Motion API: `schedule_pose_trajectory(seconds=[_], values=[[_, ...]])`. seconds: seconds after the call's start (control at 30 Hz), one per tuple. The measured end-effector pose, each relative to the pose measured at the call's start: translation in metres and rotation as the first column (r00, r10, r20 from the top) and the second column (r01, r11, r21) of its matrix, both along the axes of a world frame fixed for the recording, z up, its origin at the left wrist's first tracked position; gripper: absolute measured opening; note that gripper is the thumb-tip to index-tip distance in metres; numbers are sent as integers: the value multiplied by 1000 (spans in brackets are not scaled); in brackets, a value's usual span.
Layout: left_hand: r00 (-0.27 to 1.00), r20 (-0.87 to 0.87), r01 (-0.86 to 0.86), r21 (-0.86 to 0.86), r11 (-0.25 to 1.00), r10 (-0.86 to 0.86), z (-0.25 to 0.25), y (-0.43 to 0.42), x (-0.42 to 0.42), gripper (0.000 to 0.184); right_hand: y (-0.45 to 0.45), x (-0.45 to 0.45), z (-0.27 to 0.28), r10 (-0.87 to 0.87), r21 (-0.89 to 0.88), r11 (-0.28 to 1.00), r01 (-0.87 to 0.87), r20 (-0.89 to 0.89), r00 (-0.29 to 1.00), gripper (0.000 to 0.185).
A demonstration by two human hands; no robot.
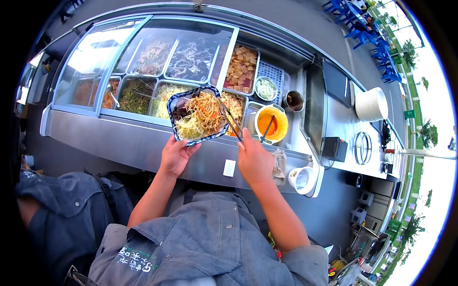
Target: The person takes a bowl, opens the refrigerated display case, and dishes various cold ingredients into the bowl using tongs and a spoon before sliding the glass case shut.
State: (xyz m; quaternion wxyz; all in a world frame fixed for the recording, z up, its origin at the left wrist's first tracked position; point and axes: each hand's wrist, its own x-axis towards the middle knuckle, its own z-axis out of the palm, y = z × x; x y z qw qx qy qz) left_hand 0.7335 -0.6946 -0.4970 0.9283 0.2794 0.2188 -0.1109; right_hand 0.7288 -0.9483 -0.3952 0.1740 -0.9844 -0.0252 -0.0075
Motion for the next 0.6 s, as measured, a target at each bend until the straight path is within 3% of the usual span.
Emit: schedule_pose_trajectory(seconds=[0.17, 0.27, 0.33, 0.37, 0.43, 0.5, 0.57, 0.6], values=[[998, -21, -59, 20, 998, 59, 6, -3, 2, 46, 7, -14, 4, 1, -6, 1000, -1, -86, 996, 44], [997, -25, -71, 31, 997, 72, 2, 0, 2, 46, 4, -12, 8, -31, 149, 988, 38, -50, 998, 48], [998, -31, -49, 31, 998, 50, 7, 1, 4, 45, -7, -9, 5, -35, 472, 879, 64, -70, 997, 49], [998, -25, -57, 37, 998, 58, 8, 2, 4, 45, -12, -8, 3, -27, 478, 877, 55, -65, 998, 49], [998, -54, -32, 15, 999, 33, 11, 4, 5, 44, -14, -7, 4, -27, 589, 794, 148, -210, 977, 49], [999, -37, -24, 26, 999, 25, 10, 5, 6, 44, -13, -3, 2, -9, 587, 807, 68, -103, 995, 48], [1000, -25, -8, 36, 999, 9, 6, 2, 2, 44, -13, 3, -4, 98, 281, 955, -96, 8, 995, 49], [999, -37, 3, 34, 999, -1, 3, 3, 0, 43, -12, 4, -5, 90, 294, 952, -85, -6, 996, 50]])
